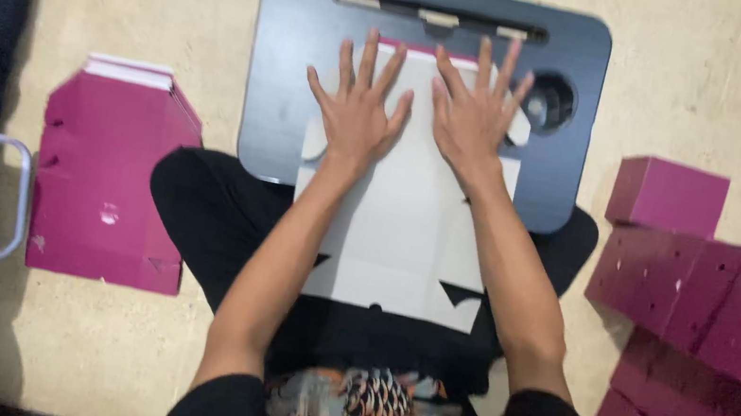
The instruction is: Folding a cardboard box on a lap desk
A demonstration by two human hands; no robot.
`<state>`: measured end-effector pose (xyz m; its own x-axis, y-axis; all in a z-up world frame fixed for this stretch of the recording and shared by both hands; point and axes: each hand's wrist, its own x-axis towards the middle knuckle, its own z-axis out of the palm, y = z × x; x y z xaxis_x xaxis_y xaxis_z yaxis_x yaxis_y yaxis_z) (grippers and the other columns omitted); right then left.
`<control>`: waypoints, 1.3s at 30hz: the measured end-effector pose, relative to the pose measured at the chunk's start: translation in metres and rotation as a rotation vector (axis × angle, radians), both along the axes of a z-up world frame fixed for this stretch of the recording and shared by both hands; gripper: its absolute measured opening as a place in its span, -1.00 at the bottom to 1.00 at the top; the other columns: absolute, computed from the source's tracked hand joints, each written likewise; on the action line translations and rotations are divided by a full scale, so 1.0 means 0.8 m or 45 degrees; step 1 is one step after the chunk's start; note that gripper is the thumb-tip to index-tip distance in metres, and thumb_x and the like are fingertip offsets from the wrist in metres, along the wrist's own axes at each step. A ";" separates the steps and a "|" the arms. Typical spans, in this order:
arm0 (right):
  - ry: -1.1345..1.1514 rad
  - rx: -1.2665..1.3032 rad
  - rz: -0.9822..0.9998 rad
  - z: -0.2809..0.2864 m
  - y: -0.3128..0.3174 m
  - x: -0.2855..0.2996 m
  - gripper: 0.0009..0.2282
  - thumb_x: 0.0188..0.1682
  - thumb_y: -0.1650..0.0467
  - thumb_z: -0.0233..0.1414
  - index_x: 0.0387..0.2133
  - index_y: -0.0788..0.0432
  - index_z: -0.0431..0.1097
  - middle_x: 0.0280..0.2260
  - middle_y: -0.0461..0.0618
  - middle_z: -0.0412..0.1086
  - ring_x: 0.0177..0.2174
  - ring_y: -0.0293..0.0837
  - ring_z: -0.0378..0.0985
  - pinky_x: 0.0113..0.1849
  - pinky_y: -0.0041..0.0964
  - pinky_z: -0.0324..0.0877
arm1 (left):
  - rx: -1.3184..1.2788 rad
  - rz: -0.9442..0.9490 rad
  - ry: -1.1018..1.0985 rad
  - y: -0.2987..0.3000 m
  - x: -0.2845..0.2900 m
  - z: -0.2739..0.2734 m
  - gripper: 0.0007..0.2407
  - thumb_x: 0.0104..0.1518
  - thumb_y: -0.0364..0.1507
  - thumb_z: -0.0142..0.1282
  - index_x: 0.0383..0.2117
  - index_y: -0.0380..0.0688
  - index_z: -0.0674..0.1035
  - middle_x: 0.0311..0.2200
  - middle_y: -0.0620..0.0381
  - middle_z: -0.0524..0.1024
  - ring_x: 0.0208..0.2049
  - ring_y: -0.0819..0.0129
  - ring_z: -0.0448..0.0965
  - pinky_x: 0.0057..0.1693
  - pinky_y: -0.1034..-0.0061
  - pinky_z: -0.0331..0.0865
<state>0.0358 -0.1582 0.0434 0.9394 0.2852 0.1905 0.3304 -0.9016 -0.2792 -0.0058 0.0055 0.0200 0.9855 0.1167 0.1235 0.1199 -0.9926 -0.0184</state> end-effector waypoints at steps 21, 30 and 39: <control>-0.281 -0.044 -0.095 0.001 -0.041 -0.001 -0.79 0.14 0.24 0.07 -0.13 0.06 0.55 0.30 0.52 0.06 0.33 0.31 -0.43 0.20 0.51 -0.36 | -0.167 0.031 -0.217 -0.005 -0.004 -0.016 -0.41 0.29 0.05 -0.11 0.44 0.25 0.20 0.48 -0.03 -0.16 0.49 0.02 -0.15 0.33 -0.14 0.09; -0.024 -0.011 0.155 -0.013 0.032 0.012 -0.55 0.24 0.08 -0.26 0.30 -0.13 0.32 0.41 0.10 -0.25 0.34 0.21 -0.55 0.26 0.43 -0.40 | -0.101 -0.056 -0.134 0.006 0.005 -0.014 -0.41 0.29 0.00 -0.16 0.46 0.21 0.14 0.49 0.30 -0.06 0.49 0.11 -0.07 0.35 -0.20 -0.01; 0.073 -0.005 -0.073 0.005 -0.049 0.006 -0.49 0.23 -0.09 -0.36 0.01 -0.27 0.54 0.42 0.13 -0.32 0.30 0.18 -0.71 0.21 0.48 -0.63 | -0.109 0.101 -0.357 -0.003 0.002 -0.028 -0.53 0.24 -0.13 -0.01 0.33 0.38 0.40 0.42 0.48 0.09 0.44 0.21 0.07 0.35 -0.16 0.07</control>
<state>0.0404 -0.1970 0.0474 0.9636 0.2310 0.1347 0.2614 -0.9198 -0.2925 -0.0041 0.0030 -0.0024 0.9017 0.2138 0.3758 0.1858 -0.9764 0.1096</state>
